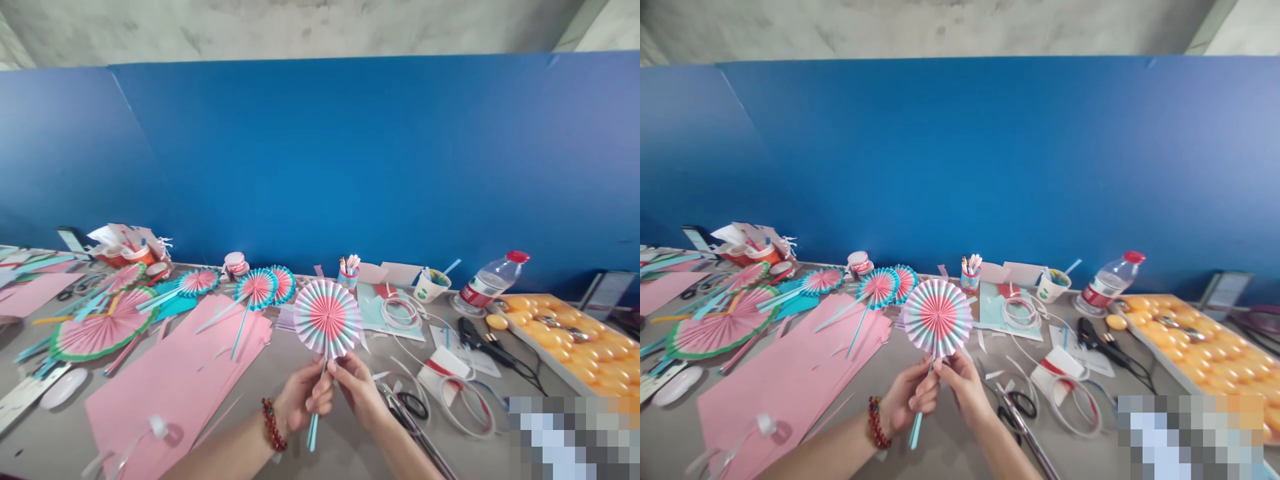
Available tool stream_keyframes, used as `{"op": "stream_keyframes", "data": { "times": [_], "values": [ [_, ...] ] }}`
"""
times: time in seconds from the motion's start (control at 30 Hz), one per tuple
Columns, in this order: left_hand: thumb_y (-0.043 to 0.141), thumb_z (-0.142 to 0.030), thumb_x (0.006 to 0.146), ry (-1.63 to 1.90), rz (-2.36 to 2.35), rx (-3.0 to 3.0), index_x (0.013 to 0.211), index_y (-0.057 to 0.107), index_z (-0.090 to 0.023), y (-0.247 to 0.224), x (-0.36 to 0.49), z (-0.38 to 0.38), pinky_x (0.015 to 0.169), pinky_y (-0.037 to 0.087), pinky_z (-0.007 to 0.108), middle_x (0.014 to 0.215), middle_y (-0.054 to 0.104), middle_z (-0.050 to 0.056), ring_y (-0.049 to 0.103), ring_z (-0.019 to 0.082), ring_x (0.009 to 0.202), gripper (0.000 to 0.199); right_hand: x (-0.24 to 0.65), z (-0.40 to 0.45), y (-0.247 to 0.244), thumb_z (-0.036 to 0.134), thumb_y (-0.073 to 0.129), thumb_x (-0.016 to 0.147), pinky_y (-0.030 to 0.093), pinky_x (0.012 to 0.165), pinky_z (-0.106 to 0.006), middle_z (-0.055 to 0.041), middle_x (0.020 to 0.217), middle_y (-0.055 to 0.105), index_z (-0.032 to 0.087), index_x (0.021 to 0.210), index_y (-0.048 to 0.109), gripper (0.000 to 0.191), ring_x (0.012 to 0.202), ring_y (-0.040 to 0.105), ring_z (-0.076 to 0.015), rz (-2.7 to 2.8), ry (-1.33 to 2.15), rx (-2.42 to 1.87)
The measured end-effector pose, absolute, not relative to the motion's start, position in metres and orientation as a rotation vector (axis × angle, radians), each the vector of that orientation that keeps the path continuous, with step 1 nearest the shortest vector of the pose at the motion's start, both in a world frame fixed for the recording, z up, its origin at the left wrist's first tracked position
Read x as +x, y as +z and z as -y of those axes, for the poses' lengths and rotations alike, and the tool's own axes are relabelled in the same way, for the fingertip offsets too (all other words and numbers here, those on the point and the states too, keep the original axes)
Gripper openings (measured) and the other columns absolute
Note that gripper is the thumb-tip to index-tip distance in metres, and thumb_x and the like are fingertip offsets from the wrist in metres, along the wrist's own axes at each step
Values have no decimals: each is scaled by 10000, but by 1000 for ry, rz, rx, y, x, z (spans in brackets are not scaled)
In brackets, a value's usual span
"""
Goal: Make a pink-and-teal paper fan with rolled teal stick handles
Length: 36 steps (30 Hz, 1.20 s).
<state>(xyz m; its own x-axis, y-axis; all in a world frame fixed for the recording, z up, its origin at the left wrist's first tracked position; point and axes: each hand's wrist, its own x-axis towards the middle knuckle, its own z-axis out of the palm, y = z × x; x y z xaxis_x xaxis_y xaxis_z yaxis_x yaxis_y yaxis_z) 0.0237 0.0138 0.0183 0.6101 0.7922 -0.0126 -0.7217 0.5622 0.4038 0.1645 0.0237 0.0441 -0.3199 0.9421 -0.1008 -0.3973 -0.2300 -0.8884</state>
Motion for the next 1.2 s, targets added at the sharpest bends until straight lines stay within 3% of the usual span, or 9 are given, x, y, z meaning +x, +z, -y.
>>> {"op": "stream_keyframes", "data": {
  "times": [0.17,0.33,0.47,0.63,0.73,0.87,0.97,1.07,1.2],
  "values": [
    [610,-347,924,900,-244,397,739,510,-151,17,25,-14,373,184,172,483,396,-82,233,22,326,287,163,-22,41,447,798,754,491,750,-296,-55,841,710,171,919,660,350,752,658,-180,954,1772,-827],
    [637,-365,904,902,-338,438,876,547,-159,19,32,-13,356,216,175,557,532,-51,363,35,320,226,162,-21,37,475,804,726,470,534,-277,10,557,623,179,875,618,381,472,573,-152,885,1749,-905],
    [657,-408,877,989,-470,579,985,525,-181,25,37,-11,328,257,182,674,607,-33,406,42,304,284,161,-23,32,480,821,698,440,464,-238,16,603,615,173,847,628,392,445,515,-109,868,1607,-955],
    [587,-534,899,1142,-800,999,1020,498,-182,35,40,-7,370,326,178,690,540,-53,451,50,376,382,161,-25,26,521,787,721,426,411,-234,53,530,515,190,764,596,384,431,492,-117,891,1552,-994],
    [514,-555,933,1177,-950,1171,1014,520,-184,35,39,-4,420,325,187,660,484,-60,401,58,431,380,162,-25,26,517,781,733,519,551,-272,4,651,619,186,839,643,374,582,599,-164,964,1474,-1008],
    [461,-538,957,1252,-1184,1357,1006,575,-196,35,31,-6,609,439,233,785,597,10,533,131,653,364,162,-24,31,525,746,773,539,843,-349,-77,976,707,205,1074,670,446,914,659,-237,1128,1429,-962],
    [424,-538,963,1253,-1306,1428,1072,561,-207,45,9,-17,616,450,245,826,631,30,577,157,693,375,163,-25,29,550,708,801,555,825,-378,-102,1175,663,246,1222,611,528,959,648,-244,1226,1463,-916],
    [361,-506,991,1113,-1463,1655,1038,535,-210,64,-34,-36,514,379,232,679,569,-13,521,139,543,347,164,-26,22,561,689,810,563,780,-369,-122,1288,598,251,1244,607,540,951,624,-232,1347,1444,-943],
    [323,-418,1002,915,-2016,2020,1062,526,-224,78,-107,-59,631,436,263,827,649,38,647,199,741,287,166,-28,12,583,691,793,553,715,-337,-101,1031,665,215,1121,678,493,829,604,-207,1458,1452,-1062]
  ]
}}
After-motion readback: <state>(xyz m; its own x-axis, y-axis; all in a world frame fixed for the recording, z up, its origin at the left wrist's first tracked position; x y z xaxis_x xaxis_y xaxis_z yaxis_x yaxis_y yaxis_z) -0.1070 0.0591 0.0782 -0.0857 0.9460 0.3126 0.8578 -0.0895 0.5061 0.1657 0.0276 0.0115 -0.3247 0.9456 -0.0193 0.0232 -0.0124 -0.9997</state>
